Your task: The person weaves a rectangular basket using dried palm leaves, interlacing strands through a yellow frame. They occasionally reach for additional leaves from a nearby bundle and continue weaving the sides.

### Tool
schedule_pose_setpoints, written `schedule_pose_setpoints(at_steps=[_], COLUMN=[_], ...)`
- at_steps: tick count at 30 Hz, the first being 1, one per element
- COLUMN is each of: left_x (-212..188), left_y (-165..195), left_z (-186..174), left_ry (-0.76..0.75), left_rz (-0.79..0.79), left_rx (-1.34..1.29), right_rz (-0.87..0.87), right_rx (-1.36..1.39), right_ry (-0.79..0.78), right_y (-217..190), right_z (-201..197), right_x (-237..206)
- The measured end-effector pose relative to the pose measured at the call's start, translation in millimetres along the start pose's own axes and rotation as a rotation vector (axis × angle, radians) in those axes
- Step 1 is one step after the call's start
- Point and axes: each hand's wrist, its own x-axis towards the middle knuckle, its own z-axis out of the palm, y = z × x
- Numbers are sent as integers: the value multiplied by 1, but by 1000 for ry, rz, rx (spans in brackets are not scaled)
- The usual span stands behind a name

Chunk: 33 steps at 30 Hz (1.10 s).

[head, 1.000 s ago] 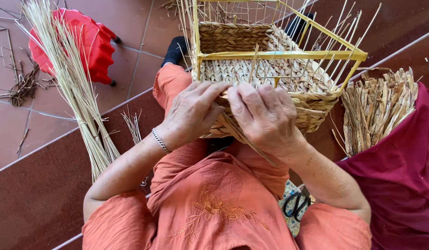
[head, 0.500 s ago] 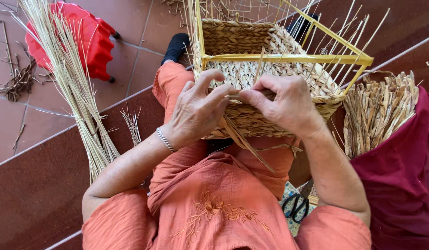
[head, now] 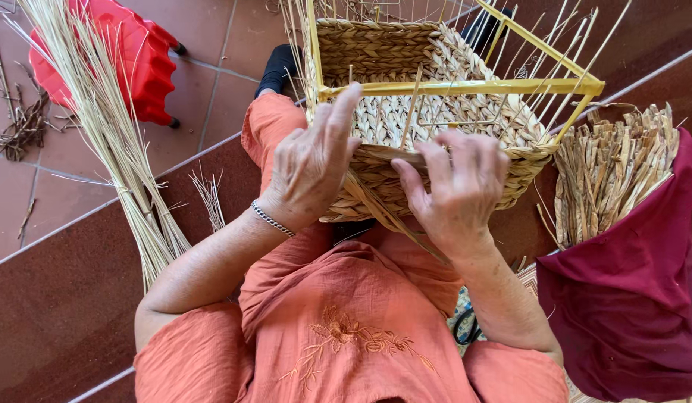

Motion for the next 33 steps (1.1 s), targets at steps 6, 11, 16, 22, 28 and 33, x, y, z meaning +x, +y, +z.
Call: schedule_pose_setpoints(at_steps=[6, 11, 16, 22, 28, 33], left_x=[17, 24, 12, 10, 12, 12], left_y=[7, 2, 3, 11, 11, 23], left_z=[11, 9, -10, -22, -17, -8], left_ry=[-451, -492, -333, -400, -426, -337], left_rz=[-47, -195, -104, 3, -3, -7], left_rx=[208, -146, -389, -409, -340, -190], right_rz=[11, 129, 137, -145, -27, 240], right_rx=[405, 707, 579, 316, 320, 803], right_ry=[-239, -327, -313, -114, -437, -933], right_y=[-33, -18, 11, 3, 10, 52], right_z=[6, 2, -20, -25, -27, 1], right_x=[-18, -21, 4, 32, 45, 63])
